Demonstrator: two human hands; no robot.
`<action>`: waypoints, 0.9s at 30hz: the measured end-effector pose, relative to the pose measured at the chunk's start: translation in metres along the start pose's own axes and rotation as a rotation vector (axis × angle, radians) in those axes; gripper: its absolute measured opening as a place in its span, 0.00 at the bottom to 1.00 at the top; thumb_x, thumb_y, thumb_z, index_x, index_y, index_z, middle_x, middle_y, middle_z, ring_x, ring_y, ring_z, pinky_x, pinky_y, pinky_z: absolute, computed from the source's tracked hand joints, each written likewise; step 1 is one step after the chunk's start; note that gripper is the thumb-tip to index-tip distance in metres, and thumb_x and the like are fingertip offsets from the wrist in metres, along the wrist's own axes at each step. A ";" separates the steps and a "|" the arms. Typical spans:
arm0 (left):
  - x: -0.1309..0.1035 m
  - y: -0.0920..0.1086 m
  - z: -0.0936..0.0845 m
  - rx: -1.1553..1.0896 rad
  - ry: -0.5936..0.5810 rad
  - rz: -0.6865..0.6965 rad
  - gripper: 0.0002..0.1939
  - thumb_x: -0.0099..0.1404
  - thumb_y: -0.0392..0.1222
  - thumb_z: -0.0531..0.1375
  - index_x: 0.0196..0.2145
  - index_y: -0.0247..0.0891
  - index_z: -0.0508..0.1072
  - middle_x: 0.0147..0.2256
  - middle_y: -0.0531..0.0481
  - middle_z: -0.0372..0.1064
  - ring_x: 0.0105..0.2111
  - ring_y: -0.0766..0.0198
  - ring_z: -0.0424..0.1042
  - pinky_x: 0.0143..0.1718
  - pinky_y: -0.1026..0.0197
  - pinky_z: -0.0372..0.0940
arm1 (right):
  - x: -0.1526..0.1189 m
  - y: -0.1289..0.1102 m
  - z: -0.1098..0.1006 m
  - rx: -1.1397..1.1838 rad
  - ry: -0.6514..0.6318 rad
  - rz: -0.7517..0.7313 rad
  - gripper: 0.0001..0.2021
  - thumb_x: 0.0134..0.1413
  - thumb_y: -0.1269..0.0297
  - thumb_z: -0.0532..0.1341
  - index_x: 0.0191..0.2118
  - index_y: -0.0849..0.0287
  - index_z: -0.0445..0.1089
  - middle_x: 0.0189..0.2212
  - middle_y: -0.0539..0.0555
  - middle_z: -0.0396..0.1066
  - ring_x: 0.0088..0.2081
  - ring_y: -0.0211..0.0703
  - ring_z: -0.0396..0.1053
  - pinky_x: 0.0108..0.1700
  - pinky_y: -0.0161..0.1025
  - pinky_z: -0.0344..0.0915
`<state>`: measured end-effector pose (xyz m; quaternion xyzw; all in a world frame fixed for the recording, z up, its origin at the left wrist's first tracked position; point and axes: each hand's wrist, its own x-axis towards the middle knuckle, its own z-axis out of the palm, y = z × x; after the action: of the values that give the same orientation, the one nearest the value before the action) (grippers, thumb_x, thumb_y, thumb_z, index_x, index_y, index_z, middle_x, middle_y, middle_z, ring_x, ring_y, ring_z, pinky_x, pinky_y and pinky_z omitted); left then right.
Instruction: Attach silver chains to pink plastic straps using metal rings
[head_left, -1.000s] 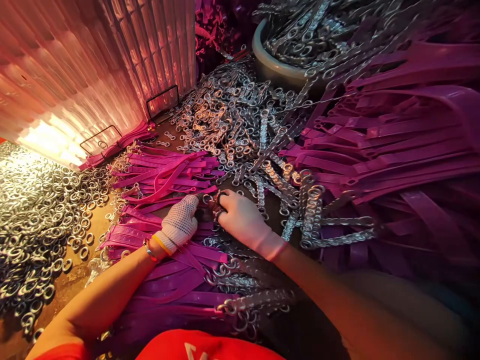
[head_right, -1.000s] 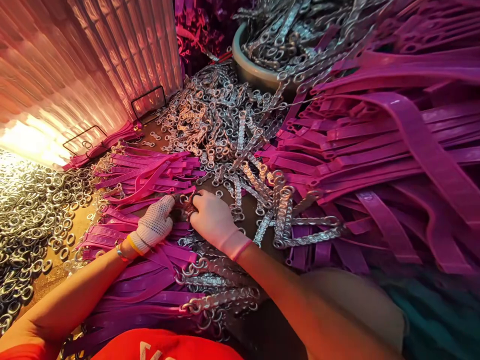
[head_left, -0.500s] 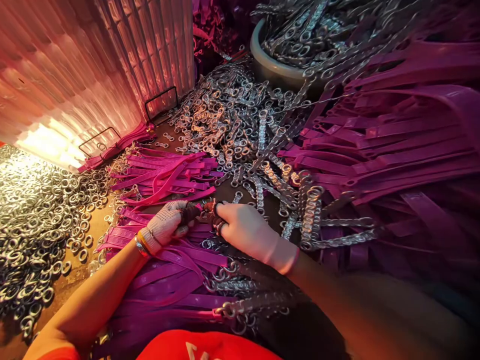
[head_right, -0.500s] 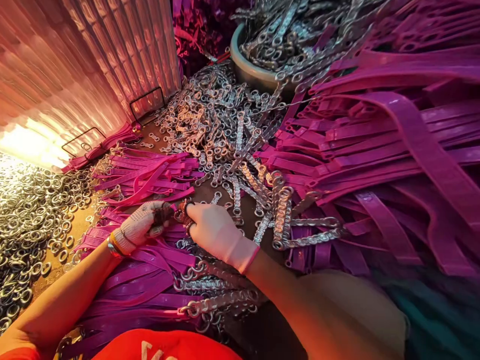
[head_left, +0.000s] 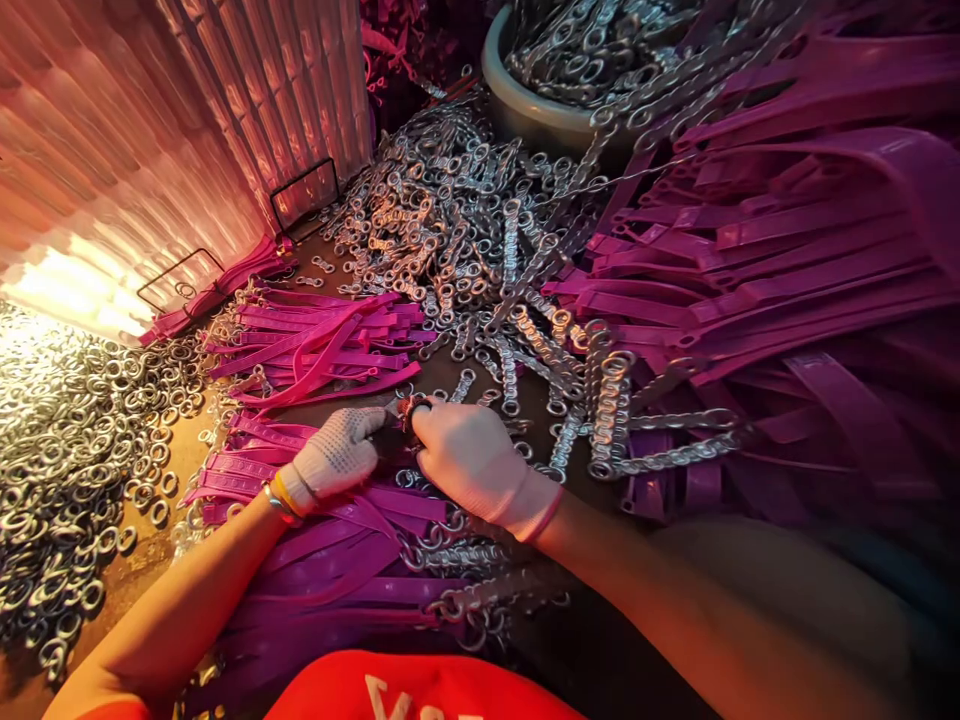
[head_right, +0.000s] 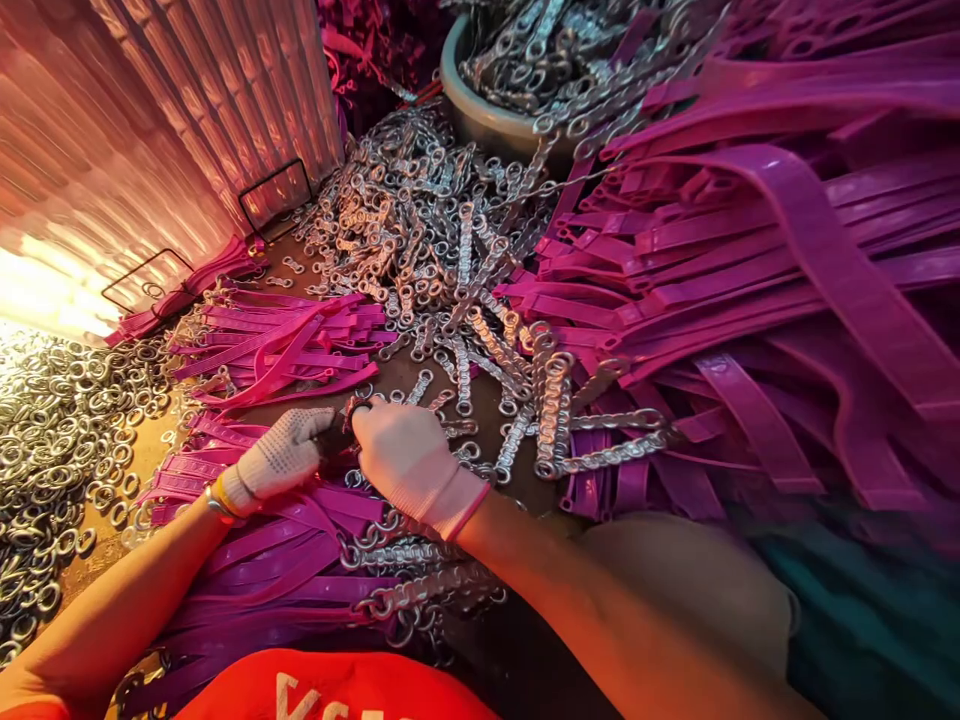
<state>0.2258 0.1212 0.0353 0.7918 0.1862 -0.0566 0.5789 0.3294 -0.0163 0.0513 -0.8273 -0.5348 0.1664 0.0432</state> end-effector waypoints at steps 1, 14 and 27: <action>0.001 -0.002 0.001 0.042 -0.002 0.050 0.07 0.59 0.38 0.59 0.29 0.33 0.76 0.26 0.51 0.69 0.29 0.66 0.65 0.32 0.66 0.63 | 0.000 0.002 0.001 -0.001 0.004 0.001 0.15 0.54 0.75 0.52 0.42 0.63 0.73 0.39 0.65 0.75 0.40 0.52 0.73 0.36 0.41 0.59; -0.001 -0.023 0.011 0.041 0.044 0.021 0.11 0.61 0.38 0.54 0.30 0.31 0.74 0.27 0.52 0.68 0.27 0.68 0.61 0.26 0.68 0.57 | 0.016 0.003 -0.006 -0.002 -0.225 0.102 0.14 0.53 0.70 0.53 0.45 0.61 0.70 0.37 0.64 0.78 0.40 0.57 0.77 0.35 0.43 0.63; 0.003 -0.008 -0.022 0.844 0.005 -0.028 0.16 0.56 0.29 0.54 0.40 0.34 0.77 0.35 0.39 0.74 0.33 0.55 0.71 0.37 0.56 0.65 | -0.001 0.014 -0.011 -0.125 -0.271 0.025 0.12 0.56 0.65 0.56 0.43 0.60 0.72 0.34 0.61 0.78 0.38 0.55 0.76 0.33 0.41 0.61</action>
<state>0.2234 0.1442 0.0340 0.9570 0.1586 -0.1338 0.2027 0.3446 -0.0215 0.0588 -0.8050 -0.5346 0.2435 -0.0831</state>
